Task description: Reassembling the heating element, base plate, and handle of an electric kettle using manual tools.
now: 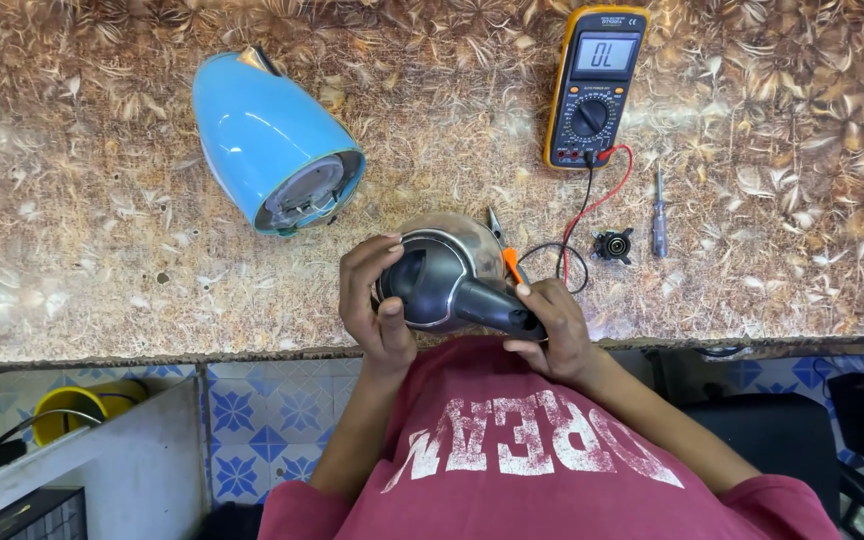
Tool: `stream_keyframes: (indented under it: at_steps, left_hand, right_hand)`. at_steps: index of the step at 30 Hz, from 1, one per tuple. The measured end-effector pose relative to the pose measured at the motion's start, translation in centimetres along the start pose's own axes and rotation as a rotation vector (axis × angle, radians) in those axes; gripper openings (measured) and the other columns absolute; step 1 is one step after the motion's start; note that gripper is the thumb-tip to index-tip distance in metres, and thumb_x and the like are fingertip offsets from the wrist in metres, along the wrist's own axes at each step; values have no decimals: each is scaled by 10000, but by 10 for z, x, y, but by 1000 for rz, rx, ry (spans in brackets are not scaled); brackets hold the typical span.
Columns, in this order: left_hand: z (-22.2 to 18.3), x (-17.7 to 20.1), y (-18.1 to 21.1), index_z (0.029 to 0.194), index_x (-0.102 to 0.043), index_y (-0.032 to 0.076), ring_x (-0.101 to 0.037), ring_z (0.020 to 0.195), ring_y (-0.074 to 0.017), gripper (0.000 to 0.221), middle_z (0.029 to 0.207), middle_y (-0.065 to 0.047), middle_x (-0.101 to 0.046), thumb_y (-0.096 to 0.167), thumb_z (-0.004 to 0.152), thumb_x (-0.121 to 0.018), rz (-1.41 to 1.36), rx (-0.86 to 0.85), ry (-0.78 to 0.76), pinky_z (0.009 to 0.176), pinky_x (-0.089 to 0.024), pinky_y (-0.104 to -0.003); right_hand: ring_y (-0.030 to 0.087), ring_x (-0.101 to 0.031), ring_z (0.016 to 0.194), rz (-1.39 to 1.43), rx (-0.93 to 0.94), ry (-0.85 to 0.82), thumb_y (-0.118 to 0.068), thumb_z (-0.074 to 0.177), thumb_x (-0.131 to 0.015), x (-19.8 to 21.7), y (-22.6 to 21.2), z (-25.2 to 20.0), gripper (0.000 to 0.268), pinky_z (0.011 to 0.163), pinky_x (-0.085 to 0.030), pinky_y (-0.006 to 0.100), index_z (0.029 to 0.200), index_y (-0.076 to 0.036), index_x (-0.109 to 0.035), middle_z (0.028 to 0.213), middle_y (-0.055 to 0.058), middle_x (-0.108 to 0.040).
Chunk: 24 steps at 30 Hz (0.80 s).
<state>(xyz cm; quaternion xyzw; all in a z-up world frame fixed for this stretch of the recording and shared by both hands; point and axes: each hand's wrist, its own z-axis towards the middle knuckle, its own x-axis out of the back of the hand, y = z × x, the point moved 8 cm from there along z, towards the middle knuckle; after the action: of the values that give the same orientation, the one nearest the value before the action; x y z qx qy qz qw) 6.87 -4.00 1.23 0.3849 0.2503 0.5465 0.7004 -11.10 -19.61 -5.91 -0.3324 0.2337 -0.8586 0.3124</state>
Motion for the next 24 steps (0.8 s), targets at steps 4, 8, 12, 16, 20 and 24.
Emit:
stream_keyframes:
  at_steps: [4,8,12,16,20,24]
  left_hand:
    - [-5,0,-4,1150,-656,13,-628,1105,-372,412,1131,-159,-627,380,1067,-489,6,43,26,995,-495,-528]
    - [-6,2,0,1058,-670,-11,-640,1084,-376,311,1091,-167,-626,248,1036,-500,4,23,67,990,-517,-518]
    - [-4,2,1,1022,-673,-8,-628,1083,-381,262,1066,-155,-593,200,1017,-514,-23,9,76,1005,-521,-547]
    - [-3,2,4,1004,-657,-6,-622,1079,-392,237,1036,-149,-568,191,1020,-527,-54,13,89,993,-515,-548]
    - [-6,3,3,1017,-664,0,-616,1096,-390,254,1055,-150,-562,199,1023,-507,-29,5,83,1014,-496,-560]
    - [7,-8,16,1111,-675,6,-595,1232,-414,352,1172,-181,-630,246,1059,-423,11,-23,1,1085,-448,-579]
  right_hand:
    - [431,-601,694,23,14,-41,-468,955,-606,-2,-8,18,718,586,-531,518,1375,111,-538,890,267,-614]
    - [425,-606,643,148,21,-16,-568,982,-471,-2,-12,29,797,579,-525,509,1289,158,-593,869,261,-628]
    - [379,-604,593,262,-72,-3,-611,965,-489,-5,2,19,810,544,-521,468,1173,152,-663,811,208,-644]
    - [359,-598,569,281,-88,4,-596,944,-563,-3,7,19,776,529,-513,459,1154,142,-679,776,199,-641]
    - [370,-602,543,207,-11,29,-530,985,-529,1,7,13,735,493,-523,461,1169,171,-655,777,219,-637]
    - [341,-613,549,152,26,22,-517,1012,-460,0,12,5,747,485,-525,438,1160,189,-651,799,212,-648]
